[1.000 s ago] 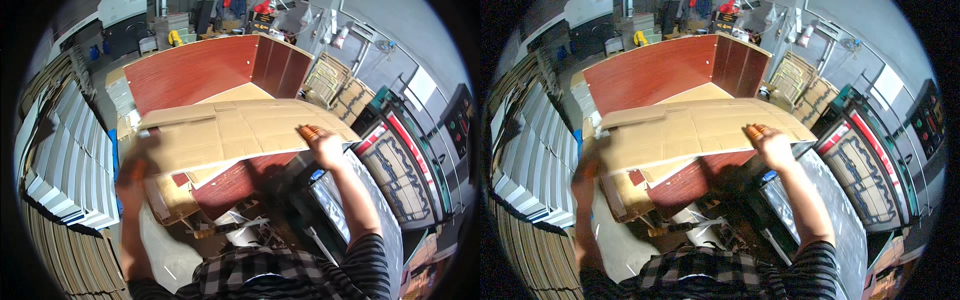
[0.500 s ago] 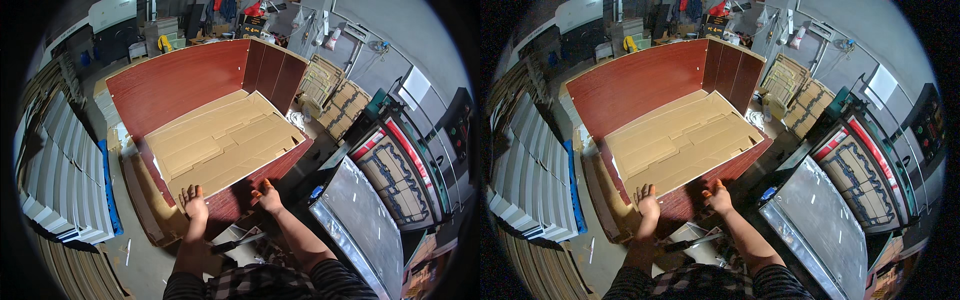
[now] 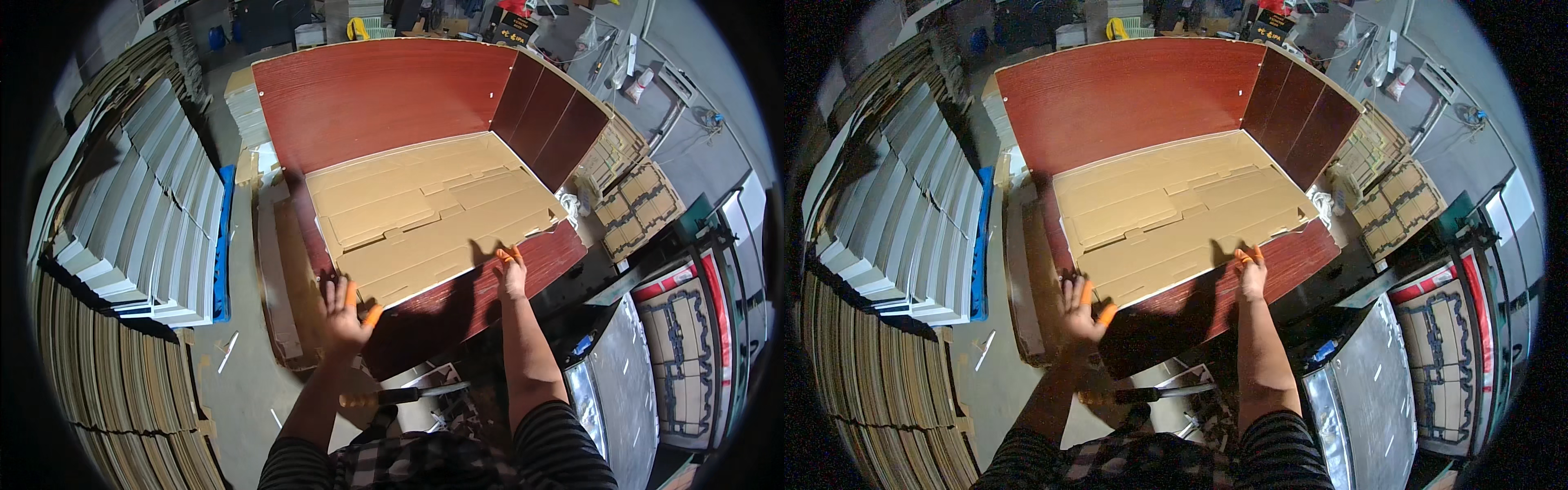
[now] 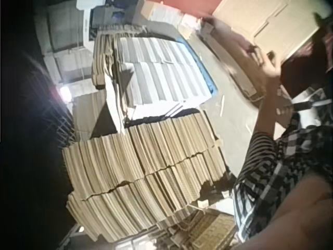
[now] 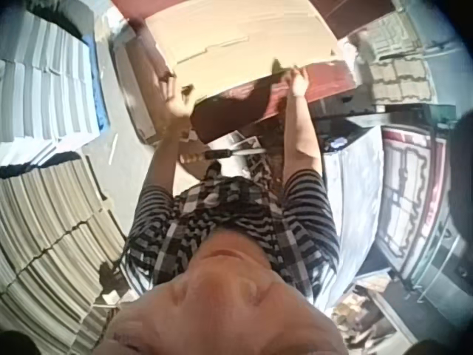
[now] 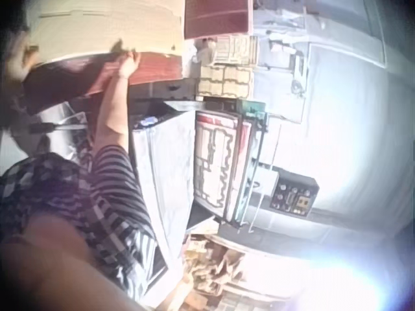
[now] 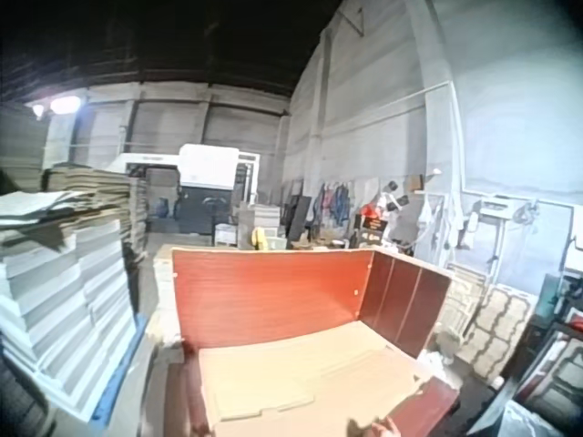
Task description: The person repeatedly places flat cardboard sheets onto a guillotine-style cutter, aligns them, and operates the machine to trim the edges. The trimmed pieces are stacked on a nearby table. The process is repeated for multiple sheets throughout the clip.
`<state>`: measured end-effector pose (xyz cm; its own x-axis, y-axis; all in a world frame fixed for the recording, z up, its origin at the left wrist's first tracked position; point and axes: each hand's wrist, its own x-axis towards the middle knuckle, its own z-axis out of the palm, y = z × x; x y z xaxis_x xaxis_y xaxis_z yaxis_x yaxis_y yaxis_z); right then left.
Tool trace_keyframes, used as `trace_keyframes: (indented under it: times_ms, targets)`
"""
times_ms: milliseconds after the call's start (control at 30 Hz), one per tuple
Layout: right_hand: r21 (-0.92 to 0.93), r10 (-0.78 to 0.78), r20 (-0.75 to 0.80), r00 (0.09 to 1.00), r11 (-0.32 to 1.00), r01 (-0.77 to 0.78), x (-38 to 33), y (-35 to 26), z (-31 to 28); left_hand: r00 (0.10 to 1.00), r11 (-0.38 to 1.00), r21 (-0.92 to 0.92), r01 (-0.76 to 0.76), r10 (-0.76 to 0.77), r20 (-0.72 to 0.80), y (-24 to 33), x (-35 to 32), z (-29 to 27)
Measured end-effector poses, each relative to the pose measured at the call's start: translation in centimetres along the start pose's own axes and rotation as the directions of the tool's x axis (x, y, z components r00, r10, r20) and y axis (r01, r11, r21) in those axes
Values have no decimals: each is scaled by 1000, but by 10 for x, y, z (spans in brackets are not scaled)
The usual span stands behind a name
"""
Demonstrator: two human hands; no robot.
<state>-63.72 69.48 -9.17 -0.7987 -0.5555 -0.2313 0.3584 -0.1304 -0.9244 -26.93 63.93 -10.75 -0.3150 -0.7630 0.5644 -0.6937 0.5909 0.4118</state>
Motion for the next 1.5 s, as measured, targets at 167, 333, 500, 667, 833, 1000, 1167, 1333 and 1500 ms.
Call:
trace_keyframes:
  times_ms: [167, 333, 500, 667, 833, 1000, 1167, 1333, 1500]
  targets:
    - [-34, 278, -21, 960, 960, -279, 31, 23, -17, 937, 905, -246, 348, -338, 85, -51, 29, 52]
    - [-223, 181, 32, 983, 960, -169, 28, 1, 25, 781, 765, -228, 602, -505, 367, -54, 77, 70]
    - [-176, 303, -97, 948, 932, -316, 15, 9, 17, 787, 589, -523, 616, -492, 372, -57, 84, 77]
    - [-24, 357, -2, 934, 934, -357, 21, 16, 17, 894, 216, -917, 336, -379, 239, -55, 92, 72]
    - [169, 408, 118, 905, 890, -424, 31, 18, 17, 835, -6, -924, 383, -425, 349, -37, 128, 52]
    - [127, 511, 216, 832, 830, -543, 15, 22, 35, 575, 28, -901, 432, -779, 251, -123, 88, 96]
    - [-169, 461, 82, 883, 880, -444, 19, 31, 20, 660, 266, -717, 645, -667, 346, -85, 105, 83]
    - [-674, 317, 142, 938, 725, -143, 34, 44, 12, 724, 341, -728, 595, -620, 301, -101, 117, 115]
    - [-589, 435, 160, 886, 762, -268, 5, 22, 29, 747, 497, -609, 618, -612, 259, -109, 117, 94]
